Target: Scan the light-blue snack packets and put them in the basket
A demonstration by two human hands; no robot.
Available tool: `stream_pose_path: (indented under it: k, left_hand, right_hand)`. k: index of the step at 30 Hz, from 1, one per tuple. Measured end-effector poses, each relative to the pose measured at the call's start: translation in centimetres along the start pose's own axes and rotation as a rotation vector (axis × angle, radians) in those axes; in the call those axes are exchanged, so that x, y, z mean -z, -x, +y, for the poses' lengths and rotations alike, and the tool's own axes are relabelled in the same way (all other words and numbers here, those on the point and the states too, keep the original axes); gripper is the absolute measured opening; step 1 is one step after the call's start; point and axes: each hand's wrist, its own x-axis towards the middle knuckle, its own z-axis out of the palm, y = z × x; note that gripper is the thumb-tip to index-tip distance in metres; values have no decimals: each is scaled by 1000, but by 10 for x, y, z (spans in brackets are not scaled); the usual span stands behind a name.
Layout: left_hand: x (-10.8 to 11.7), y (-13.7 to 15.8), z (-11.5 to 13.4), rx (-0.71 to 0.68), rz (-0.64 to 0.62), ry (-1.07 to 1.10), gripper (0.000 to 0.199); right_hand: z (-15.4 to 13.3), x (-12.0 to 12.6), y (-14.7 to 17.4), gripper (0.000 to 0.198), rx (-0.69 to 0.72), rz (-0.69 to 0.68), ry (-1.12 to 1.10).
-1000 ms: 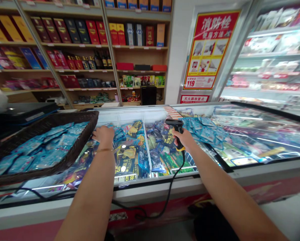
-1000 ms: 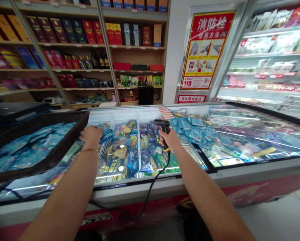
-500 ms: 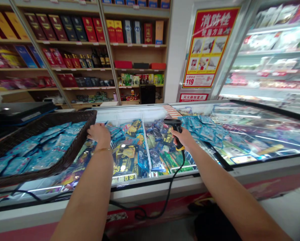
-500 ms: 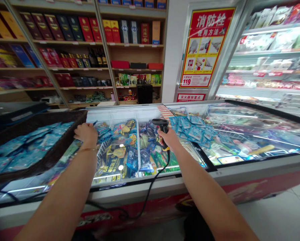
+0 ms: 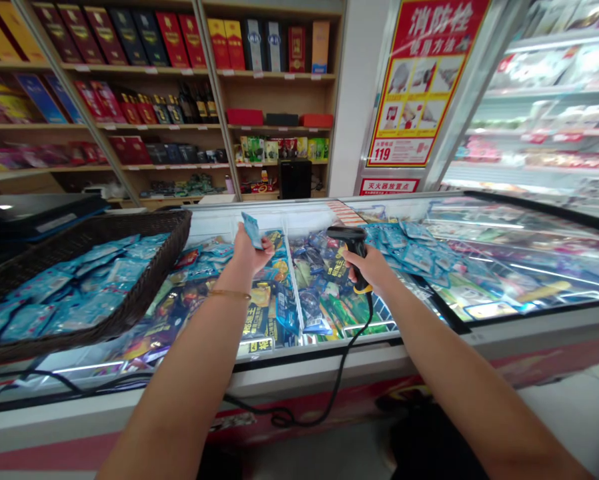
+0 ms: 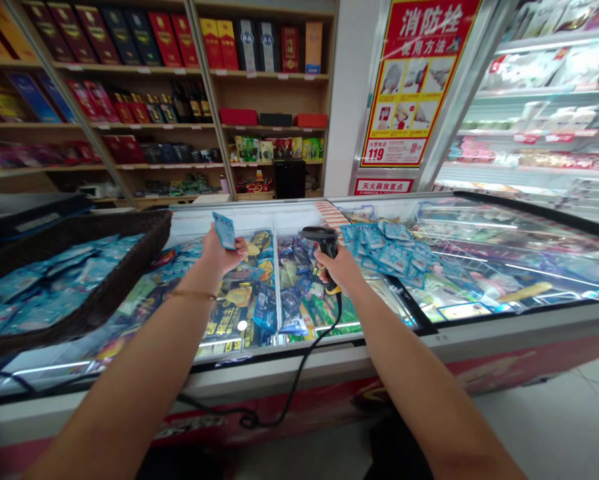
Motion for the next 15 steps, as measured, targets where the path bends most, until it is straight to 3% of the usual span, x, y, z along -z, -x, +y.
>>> stream_pose_path:
  k: [3, 6, 10, 13, 15]
  left_hand:
    - [-9, 11, -19, 125, -114, 48, 62]
    - [-12, 15, -30, 182, -171, 62, 42]
    - [-15, 14, -44, 123, -111, -12, 15]
    - [-17, 14, -57, 96, -52, -198, 8]
    - [-20, 14, -65, 37, -26, -266, 15]
  right_hand:
    - [1, 0, -1, 37, 2, 7, -16]
    - [2, -2, -3, 39, 0, 20, -36]
    - [3, -3, -3, 41, 25, 18, -31]
    - [3, -2, -2, 40, 63, -11, -16]
    - [1, -2, 0, 37, 77, -24, -2]
